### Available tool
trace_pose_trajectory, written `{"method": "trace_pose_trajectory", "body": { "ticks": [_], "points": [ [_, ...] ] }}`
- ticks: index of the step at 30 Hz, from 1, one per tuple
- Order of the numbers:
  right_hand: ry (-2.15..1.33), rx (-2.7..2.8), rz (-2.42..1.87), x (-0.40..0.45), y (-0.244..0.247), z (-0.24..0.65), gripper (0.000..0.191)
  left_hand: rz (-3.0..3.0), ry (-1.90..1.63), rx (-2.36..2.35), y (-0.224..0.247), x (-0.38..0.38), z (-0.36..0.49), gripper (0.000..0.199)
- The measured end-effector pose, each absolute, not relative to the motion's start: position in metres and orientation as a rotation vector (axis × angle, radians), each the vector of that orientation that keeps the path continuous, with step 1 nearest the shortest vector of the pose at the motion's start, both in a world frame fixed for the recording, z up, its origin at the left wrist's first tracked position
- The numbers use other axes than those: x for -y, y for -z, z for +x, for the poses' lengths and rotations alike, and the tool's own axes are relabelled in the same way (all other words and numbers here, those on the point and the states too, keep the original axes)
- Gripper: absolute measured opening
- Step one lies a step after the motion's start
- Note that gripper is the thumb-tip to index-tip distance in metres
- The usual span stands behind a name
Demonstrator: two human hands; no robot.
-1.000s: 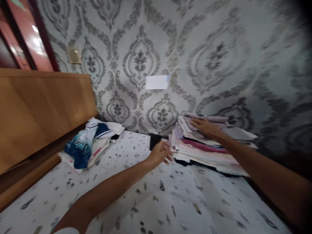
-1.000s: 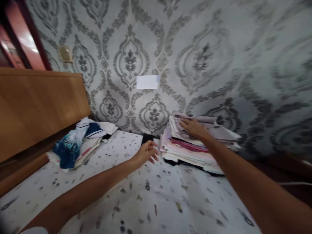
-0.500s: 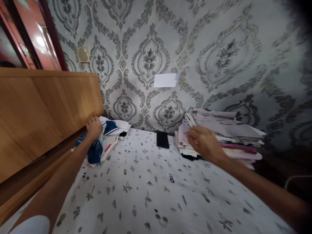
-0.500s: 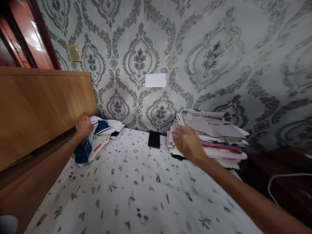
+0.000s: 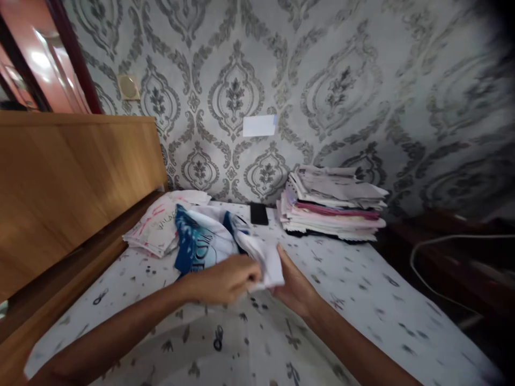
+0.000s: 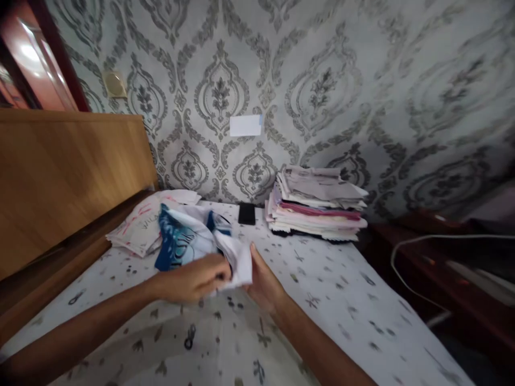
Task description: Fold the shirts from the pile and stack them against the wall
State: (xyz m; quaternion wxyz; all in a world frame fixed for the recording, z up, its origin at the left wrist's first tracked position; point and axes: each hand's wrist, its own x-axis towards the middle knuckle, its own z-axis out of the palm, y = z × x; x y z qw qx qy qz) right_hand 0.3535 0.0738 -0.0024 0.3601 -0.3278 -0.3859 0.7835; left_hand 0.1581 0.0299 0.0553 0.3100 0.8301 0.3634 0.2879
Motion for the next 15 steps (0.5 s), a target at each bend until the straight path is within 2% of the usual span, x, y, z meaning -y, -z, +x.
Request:
{"method": "trace_pose_trajectory", "body": {
  "ticks": [4,8,11,15],
  "points": [
    [-1.99,0.855,-0.98,-0.037,0.022,0.382,0.048,2.156,-0.442,-0.687,-0.027,0.024,0.189,0.019],
    [-1.891,0.813,-1.031,-0.007,0.034,0.404,0.051,2.067,-0.405,-0.719,-0.017,0.031,0.187,0.016],
    [-1.852,0.795,-1.041,0.004,0.038,0.412,0.049,2.133,-0.467,-0.882,-0.013,0.016,0.176,0.021],
    [-1.788,0.743,-1.075,0.012,0.043,0.418,0.04,2.232,-0.777,-1.386,0.003,-0.023,0.15,0.022]
  ]
}}
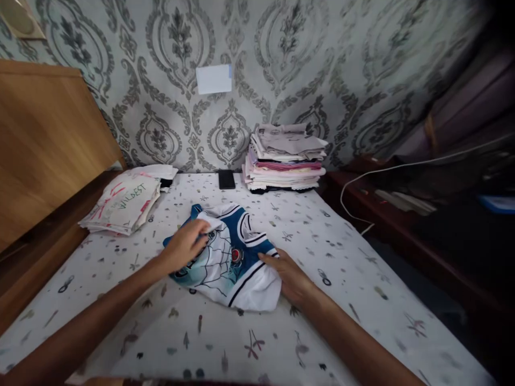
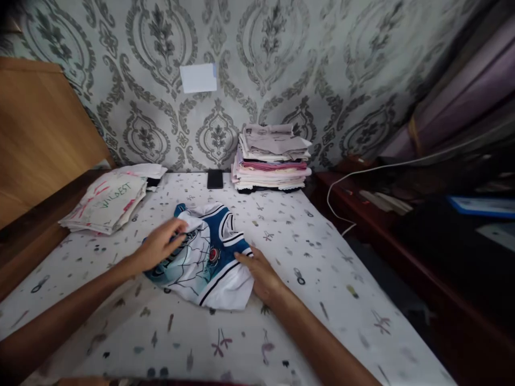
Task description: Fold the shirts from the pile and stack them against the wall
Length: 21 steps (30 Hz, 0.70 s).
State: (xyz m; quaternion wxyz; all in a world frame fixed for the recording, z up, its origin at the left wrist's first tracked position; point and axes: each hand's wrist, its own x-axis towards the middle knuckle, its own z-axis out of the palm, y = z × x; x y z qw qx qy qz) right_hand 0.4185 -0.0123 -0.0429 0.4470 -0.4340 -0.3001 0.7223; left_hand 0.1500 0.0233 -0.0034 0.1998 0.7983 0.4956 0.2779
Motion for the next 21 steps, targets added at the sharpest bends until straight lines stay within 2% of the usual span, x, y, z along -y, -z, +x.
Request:
{"method": "trace_pose_trajectory", "body": {
  "ticks": [3,4,7,9,13,17,21],
  "points": [
    [-1.748,0.672,-1.087,0.017,0.046,0.424,0.034,2.27,-0.786,-1.651,0.019,-0.061,0.131,0.047],
    [-1.736,0.644,-1.096,0.018,0.046,0.426,0.032,2.255,-0.73,-1.679,0.024,-0.073,0.126,0.047],
    [-1.691,0.587,-1.143,0.023,0.043,0.442,0.031,2.149,-0.588,-1.65,0.029,-0.098,0.116,0.021],
    [-1.646,0.605,-1.18,0.026,0.039,0.459,0.034,2.037,-0.632,-1.587,0.025,-0.106,0.107,0.012],
    [-1.516,0.732,-1.309,0.036,0.034,0.491,0.033,1.872,-0.764,-1.45,0.005,-0.112,0.093,0.017],
    [-1.49,0.882,-1.345,0.045,0.035,0.498,0.033,2.008,-0.726,-1.436,-0.006,-0.116,0.113,0.023],
    [-1.44,1.069,-1.338,0.052,0.035,0.494,0.036,2.095,-0.443,-1.498,0.003,-0.119,0.166,0.038]
  ]
}}
